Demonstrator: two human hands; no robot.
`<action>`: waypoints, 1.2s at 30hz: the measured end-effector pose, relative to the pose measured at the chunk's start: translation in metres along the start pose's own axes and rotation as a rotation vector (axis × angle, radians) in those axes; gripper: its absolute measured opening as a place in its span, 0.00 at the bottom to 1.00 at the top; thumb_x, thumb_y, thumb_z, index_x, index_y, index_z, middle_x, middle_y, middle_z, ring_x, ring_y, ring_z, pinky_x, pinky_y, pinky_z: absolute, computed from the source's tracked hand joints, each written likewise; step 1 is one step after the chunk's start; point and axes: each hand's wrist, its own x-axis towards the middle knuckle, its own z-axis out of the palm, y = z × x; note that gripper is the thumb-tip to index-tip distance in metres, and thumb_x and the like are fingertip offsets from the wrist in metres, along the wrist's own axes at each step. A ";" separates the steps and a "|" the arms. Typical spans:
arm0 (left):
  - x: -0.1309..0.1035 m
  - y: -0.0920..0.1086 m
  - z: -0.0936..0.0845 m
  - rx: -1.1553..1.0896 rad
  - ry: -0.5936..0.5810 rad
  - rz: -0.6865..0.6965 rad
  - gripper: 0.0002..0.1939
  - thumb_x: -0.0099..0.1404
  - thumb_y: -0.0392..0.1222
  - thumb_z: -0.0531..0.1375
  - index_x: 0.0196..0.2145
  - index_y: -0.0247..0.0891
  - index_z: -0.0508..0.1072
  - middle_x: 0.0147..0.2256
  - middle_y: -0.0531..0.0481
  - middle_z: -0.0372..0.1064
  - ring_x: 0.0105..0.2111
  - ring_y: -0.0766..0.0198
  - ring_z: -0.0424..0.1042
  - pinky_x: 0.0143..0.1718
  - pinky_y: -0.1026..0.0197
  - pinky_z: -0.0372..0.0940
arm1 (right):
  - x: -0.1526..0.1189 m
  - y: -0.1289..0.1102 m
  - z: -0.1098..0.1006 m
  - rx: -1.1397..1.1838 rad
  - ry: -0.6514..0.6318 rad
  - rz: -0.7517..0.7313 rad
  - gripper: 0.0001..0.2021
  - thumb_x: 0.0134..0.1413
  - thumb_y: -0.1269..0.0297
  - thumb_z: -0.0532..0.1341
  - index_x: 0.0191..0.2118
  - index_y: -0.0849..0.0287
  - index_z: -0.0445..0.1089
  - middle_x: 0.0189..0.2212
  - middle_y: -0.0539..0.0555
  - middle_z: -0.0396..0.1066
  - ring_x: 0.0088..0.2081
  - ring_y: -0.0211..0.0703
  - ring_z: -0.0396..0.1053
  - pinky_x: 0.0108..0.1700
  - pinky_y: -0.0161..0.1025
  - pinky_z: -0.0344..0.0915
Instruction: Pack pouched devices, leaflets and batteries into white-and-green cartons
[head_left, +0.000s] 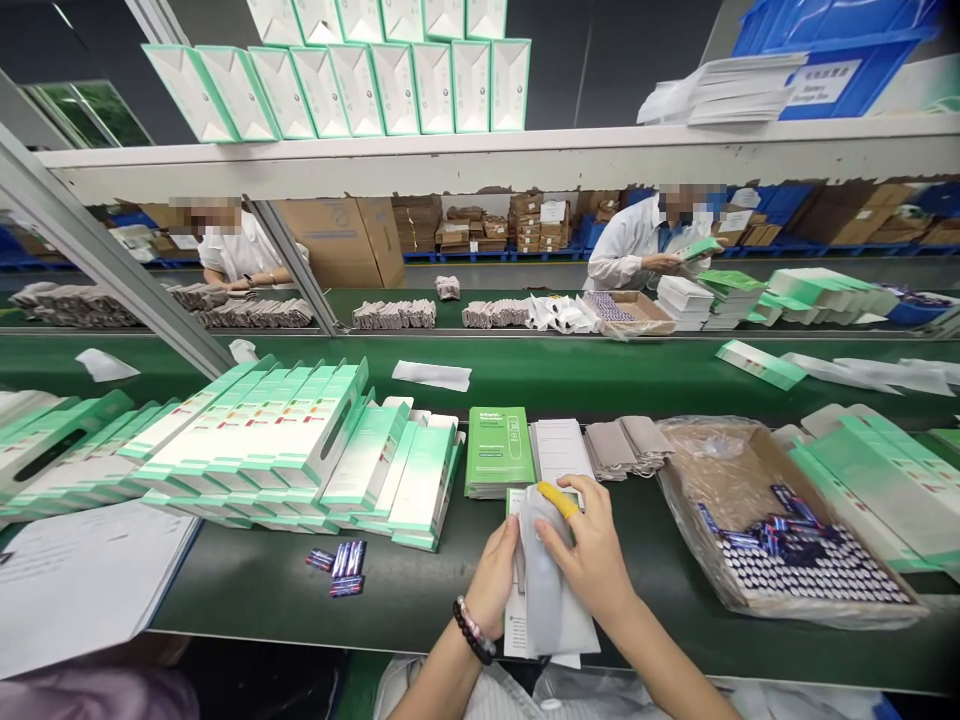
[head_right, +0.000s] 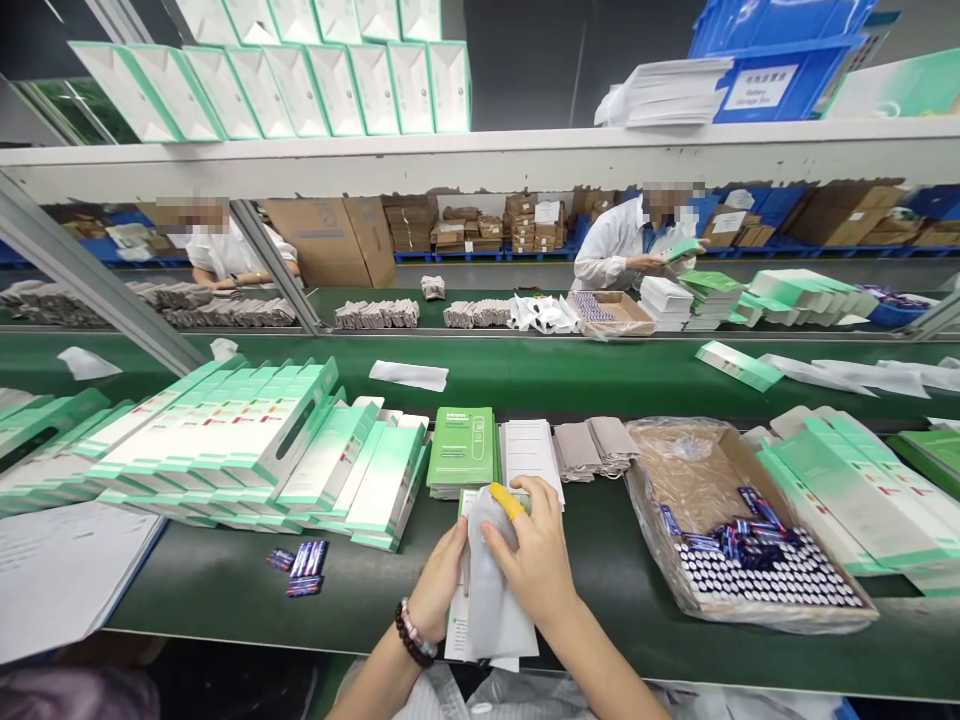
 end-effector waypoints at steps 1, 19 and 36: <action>0.001 -0.001 0.000 -0.023 0.002 -0.013 0.33 0.59 0.65 0.60 0.49 0.34 0.75 0.54 0.38 0.71 0.55 0.46 0.68 0.59 0.49 0.58 | -0.002 0.001 0.001 -0.003 0.006 -0.006 0.17 0.60 0.61 0.59 0.54 0.52 0.65 0.53 0.60 0.59 0.57 0.58 0.56 0.57 0.60 0.58; -0.005 -0.006 0.003 0.244 -0.282 0.246 0.47 0.59 0.48 0.66 0.67 0.39 0.45 0.62 0.38 0.58 0.61 0.52 0.61 0.63 0.51 0.54 | -0.023 0.009 0.031 0.934 -0.074 0.599 0.42 0.58 0.47 0.59 0.69 0.50 0.34 0.56 0.61 0.67 0.56 0.51 0.67 0.60 0.53 0.59; -0.023 0.013 0.016 0.768 -0.135 0.343 0.39 0.60 0.37 0.61 0.65 0.51 0.48 0.53 0.48 0.69 0.49 0.56 0.73 0.48 0.57 0.68 | -0.024 -0.017 0.032 0.960 0.105 0.785 0.37 0.45 0.54 0.69 0.61 0.50 0.56 0.57 0.55 0.66 0.56 0.50 0.67 0.55 0.43 0.67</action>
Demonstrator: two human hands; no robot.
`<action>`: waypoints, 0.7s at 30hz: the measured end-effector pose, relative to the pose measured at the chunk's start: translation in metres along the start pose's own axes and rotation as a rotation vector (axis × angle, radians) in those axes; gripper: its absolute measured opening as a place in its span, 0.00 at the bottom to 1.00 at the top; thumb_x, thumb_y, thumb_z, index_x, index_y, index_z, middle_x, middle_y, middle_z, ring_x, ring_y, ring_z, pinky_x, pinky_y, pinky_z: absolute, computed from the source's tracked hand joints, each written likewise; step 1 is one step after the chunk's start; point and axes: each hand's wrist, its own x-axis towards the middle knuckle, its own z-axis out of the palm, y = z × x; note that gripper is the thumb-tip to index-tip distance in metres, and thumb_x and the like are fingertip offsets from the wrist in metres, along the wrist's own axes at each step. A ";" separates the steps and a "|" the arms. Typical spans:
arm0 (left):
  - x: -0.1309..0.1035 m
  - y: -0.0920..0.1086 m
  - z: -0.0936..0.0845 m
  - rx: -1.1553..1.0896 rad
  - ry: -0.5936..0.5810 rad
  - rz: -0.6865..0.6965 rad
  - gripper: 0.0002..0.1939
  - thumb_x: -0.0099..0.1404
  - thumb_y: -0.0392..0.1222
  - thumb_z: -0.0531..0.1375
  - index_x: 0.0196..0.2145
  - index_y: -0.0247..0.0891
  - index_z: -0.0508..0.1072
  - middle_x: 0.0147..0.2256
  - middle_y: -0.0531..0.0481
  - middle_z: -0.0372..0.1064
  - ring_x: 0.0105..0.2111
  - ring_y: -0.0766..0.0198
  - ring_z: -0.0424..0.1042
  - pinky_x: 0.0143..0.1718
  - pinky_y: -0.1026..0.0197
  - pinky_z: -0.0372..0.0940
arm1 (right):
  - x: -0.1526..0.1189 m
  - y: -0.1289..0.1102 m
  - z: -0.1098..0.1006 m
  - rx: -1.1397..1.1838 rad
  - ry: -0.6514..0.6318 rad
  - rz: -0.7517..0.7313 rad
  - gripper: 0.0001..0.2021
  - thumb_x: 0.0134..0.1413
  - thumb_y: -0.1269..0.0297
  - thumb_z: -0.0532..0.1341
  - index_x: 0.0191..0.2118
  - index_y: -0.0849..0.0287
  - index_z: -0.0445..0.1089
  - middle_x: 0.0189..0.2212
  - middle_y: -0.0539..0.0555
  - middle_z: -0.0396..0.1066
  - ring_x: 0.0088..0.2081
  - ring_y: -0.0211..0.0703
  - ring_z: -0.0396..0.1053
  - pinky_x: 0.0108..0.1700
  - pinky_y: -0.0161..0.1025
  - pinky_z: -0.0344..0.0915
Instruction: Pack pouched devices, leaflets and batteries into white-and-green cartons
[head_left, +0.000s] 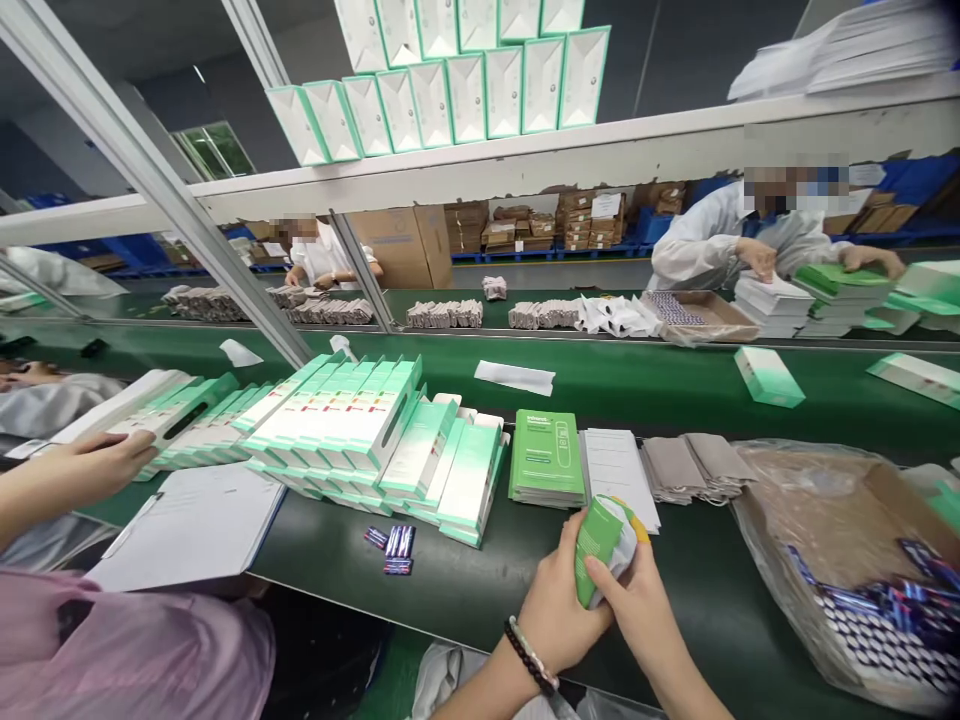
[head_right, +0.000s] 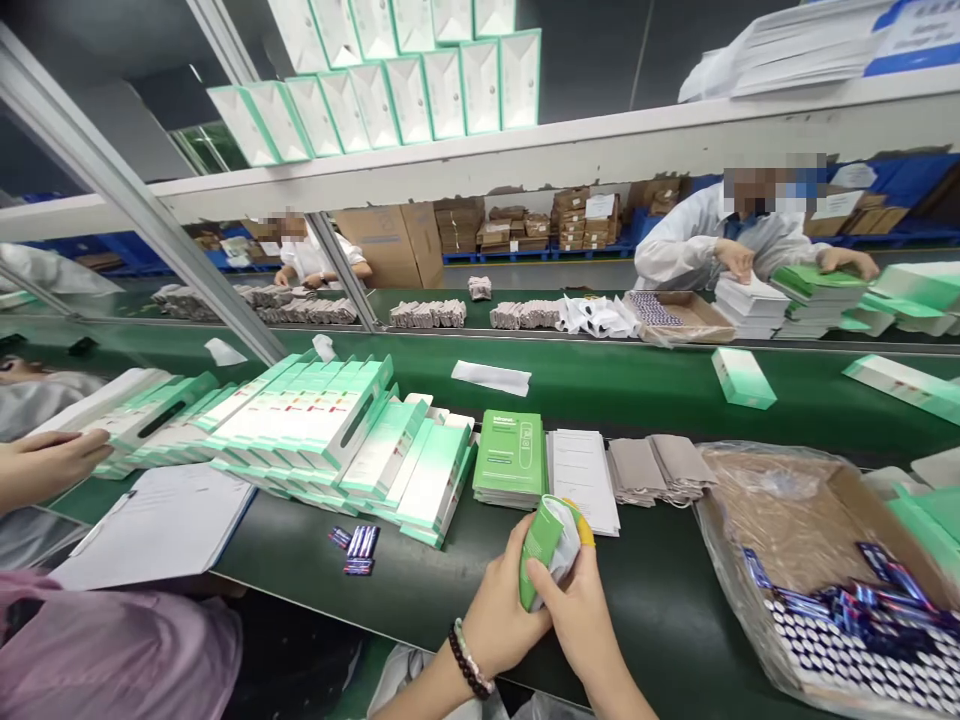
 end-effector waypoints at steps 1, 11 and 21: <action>-0.002 0.000 -0.003 0.026 -0.024 0.012 0.42 0.59 0.39 0.63 0.66 0.50 0.47 0.55 0.47 0.68 0.51 0.55 0.72 0.49 0.56 0.68 | -0.001 0.000 0.000 0.009 -0.002 0.018 0.37 0.45 0.54 0.69 0.60 0.50 0.57 0.56 0.55 0.67 0.55 0.50 0.68 0.54 0.43 0.68; -0.006 0.023 -0.209 1.061 0.814 0.306 0.18 0.69 0.45 0.54 0.53 0.35 0.69 0.48 0.40 0.71 0.50 0.50 0.67 0.55 0.48 0.60 | 0.007 -0.032 -0.024 0.239 0.012 0.143 0.35 0.42 0.57 0.72 0.57 0.53 0.61 0.44 0.59 0.77 0.47 0.60 0.74 0.48 0.54 0.73; 0.007 0.042 -0.450 1.326 0.844 -0.286 0.42 0.66 0.68 0.46 0.39 0.16 0.71 0.33 0.40 0.75 0.33 0.63 0.72 0.38 0.61 0.67 | -0.002 -0.019 -0.034 0.209 -0.047 0.277 0.43 0.37 0.56 0.74 0.60 0.50 0.56 0.48 0.59 0.75 0.49 0.63 0.73 0.47 0.56 0.74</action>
